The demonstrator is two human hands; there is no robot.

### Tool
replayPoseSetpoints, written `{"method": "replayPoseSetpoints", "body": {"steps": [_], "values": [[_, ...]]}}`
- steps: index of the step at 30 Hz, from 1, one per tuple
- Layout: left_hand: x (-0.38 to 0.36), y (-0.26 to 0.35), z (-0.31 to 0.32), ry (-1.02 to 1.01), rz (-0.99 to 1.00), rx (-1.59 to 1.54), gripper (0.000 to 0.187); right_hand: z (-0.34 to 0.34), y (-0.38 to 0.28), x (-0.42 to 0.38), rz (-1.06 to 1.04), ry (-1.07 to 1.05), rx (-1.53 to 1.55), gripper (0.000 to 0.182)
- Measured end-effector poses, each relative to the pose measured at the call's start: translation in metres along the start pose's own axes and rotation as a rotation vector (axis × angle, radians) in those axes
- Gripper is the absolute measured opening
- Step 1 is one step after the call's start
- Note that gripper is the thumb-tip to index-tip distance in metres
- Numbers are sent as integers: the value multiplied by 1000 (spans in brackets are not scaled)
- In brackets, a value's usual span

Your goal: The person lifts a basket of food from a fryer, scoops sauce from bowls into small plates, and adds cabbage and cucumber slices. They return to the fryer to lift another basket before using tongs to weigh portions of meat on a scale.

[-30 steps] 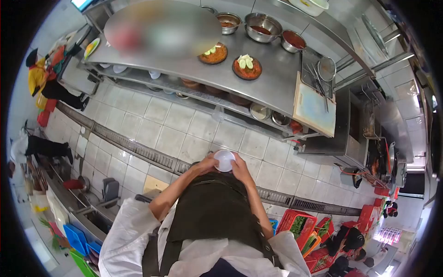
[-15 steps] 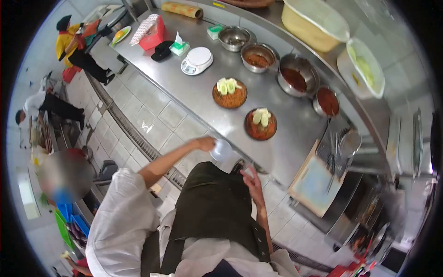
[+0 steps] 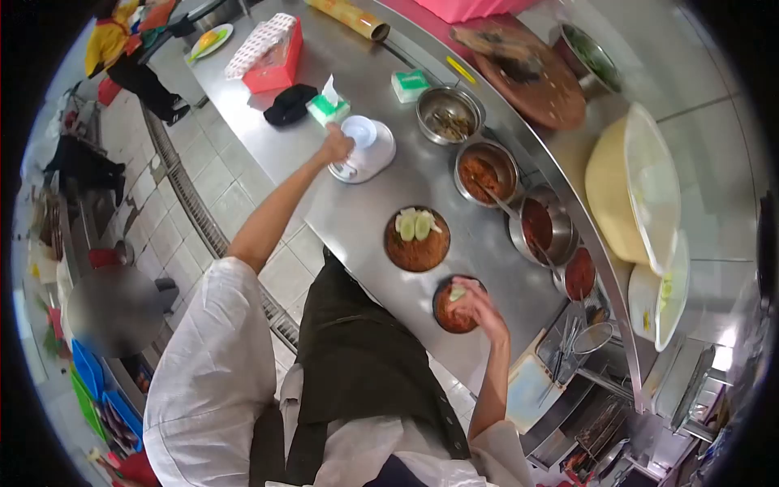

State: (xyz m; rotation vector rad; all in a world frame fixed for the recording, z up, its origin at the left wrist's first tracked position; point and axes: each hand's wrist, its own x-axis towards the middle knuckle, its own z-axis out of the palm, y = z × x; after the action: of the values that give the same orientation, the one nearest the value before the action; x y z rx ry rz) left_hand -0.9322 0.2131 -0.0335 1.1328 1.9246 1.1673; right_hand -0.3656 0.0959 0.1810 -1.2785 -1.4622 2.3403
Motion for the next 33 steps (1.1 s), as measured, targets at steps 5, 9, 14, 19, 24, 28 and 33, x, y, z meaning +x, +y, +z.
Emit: {"method": "replayPoseSetpoints", "body": {"steps": [5,9,14,19,24,28,33], "values": [[6,-26,-11,166,154,222,53,13,-98,123,-230,327,-378,39],[-57,5,-77,-2,-211,125,44,-3,-173,235,-486,516,-652,36],[-81,3,-74,-44,-2,218,37,-29,-225,367,-395,813,-1292,40],[-72,35,-86,-128,-222,271,35,-41,-214,420,-193,818,-1713,45],[-52,17,-81,-236,-315,305,43,-45,-211,438,122,791,-1654,46],[-40,6,-74,-359,-354,306,51,-36,-247,412,308,642,-1534,43],[-31,79,-94,-94,-76,286,74,-36,-277,382,194,736,-1547,45]]}}
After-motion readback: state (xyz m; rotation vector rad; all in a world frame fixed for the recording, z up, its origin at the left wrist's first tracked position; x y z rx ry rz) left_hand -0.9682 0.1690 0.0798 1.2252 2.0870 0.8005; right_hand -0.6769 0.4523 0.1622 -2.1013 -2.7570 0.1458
